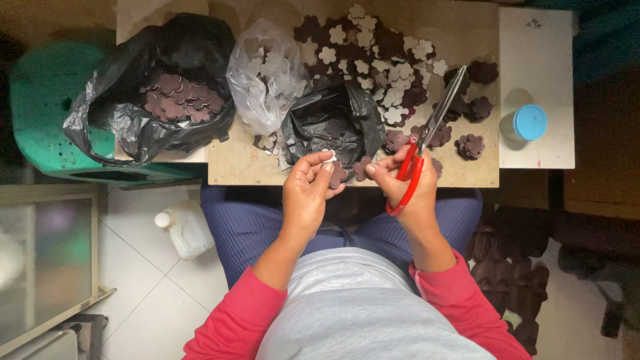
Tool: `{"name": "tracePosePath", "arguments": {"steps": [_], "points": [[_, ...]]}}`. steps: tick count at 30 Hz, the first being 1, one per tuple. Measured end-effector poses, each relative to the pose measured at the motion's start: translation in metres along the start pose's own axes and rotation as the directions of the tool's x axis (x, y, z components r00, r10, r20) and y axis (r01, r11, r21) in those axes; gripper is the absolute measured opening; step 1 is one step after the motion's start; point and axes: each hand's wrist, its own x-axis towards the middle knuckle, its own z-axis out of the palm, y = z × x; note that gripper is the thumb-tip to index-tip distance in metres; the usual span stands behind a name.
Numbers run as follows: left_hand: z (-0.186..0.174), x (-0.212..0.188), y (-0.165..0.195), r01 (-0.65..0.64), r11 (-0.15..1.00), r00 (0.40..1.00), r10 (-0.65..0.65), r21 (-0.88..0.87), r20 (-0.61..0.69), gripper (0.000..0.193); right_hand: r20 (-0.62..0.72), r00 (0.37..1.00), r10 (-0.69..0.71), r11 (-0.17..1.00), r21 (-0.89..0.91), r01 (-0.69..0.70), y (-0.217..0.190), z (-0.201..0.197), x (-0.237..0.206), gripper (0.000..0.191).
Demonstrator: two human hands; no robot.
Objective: The person sits cross-legged and uses red-handled scissors to trim the edges of small flower-shaped craft pieces. They handle the pieces one at a time, rotate them, and place trimmed pieces into a black plastic bag on the table.
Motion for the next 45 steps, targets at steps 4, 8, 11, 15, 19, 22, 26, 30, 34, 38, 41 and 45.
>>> {"name": "tracePosePath", "arguments": {"steps": [4, 8, 11, 15, 19, 22, 26, 30, 34, 38, 41, 45], "points": [[0.011, -0.005, 0.003, 0.061, 0.994, 0.996, -0.056, -0.092, 0.064, 0.035, 0.068, 0.996, 0.053, 0.997, 0.047, -0.056, -0.008, 0.001, -0.004, 0.040], [0.016, -0.010, 0.007, 0.009, 0.998, 0.993, -0.002, -0.062, 0.118, 0.043, 0.043, 0.995, 0.092, 0.995, 0.046, -0.094, -0.013, 0.006, -0.008, 0.035], [0.014, -0.010, 0.012, -0.053, 0.998, 0.996, 0.055, -0.027, 0.073, 0.046, -0.003, 0.994, 0.106, 0.983, 0.152, -0.105, -0.014, 0.004, -0.005, 0.027], [0.012, -0.011, 0.015, -0.114, 0.993, 0.993, 0.114, 0.022, 0.022, 0.048, 0.023, 0.998, 0.054, 0.977, 0.203, -0.057, -0.013, -0.004, -0.001, 0.022], [0.014, -0.011, 0.012, -0.155, 0.986, 0.988, 0.154, 0.067, 0.022, 0.047, 0.112, 0.985, 0.135, 0.985, 0.092, -0.146, -0.007, -0.005, -0.010, 0.020], [0.015, -0.013, 0.010, -0.181, 0.979, 0.983, 0.176, 0.099, 0.049, 0.048, 0.164, 0.980, 0.109, 0.994, -0.047, -0.102, -0.002, -0.002, -0.015, 0.030], [0.017, -0.018, 0.016, -0.211, 0.964, 0.975, 0.195, 0.165, 0.106, 0.065, 0.033, 0.995, 0.089, 0.993, 0.070, -0.091, -0.001, 0.000, -0.012, 0.030], [0.019, -0.024, 0.031, -0.120, 0.920, 0.988, 0.072, 0.372, 0.139, 0.096, 0.105, 0.994, 0.038, 0.999, 0.022, -0.040, -0.009, -0.007, -0.007, 0.035], [0.027, -0.027, 0.039, -0.138, 0.812, 0.983, 0.043, 0.567, 0.178, 0.101, 0.305, 0.948, 0.096, 0.995, -0.053, -0.084, -0.013, -0.008, -0.013, 0.039], [0.024, -0.026, 0.035, -0.062, 0.760, 0.985, -0.060, 0.647, 0.164, 0.099, 0.224, 0.968, 0.116, 0.991, 0.046, -0.129, -0.010, -0.001, -0.011, 0.035], [0.016, -0.022, 0.025, -0.059, 0.875, 0.981, -0.037, 0.481, 0.189, 0.081, 0.055, 0.991, 0.123, 0.977, 0.167, -0.131, -0.014, -0.004, -0.003, 0.037], [0.008, -0.013, 0.011, -0.028, 0.964, 0.996, 0.004, 0.265, 0.089, 0.059, 0.053, 0.989, 0.135, 0.963, 0.226, -0.144, -0.024, -0.016, -0.003, 0.040]]}}
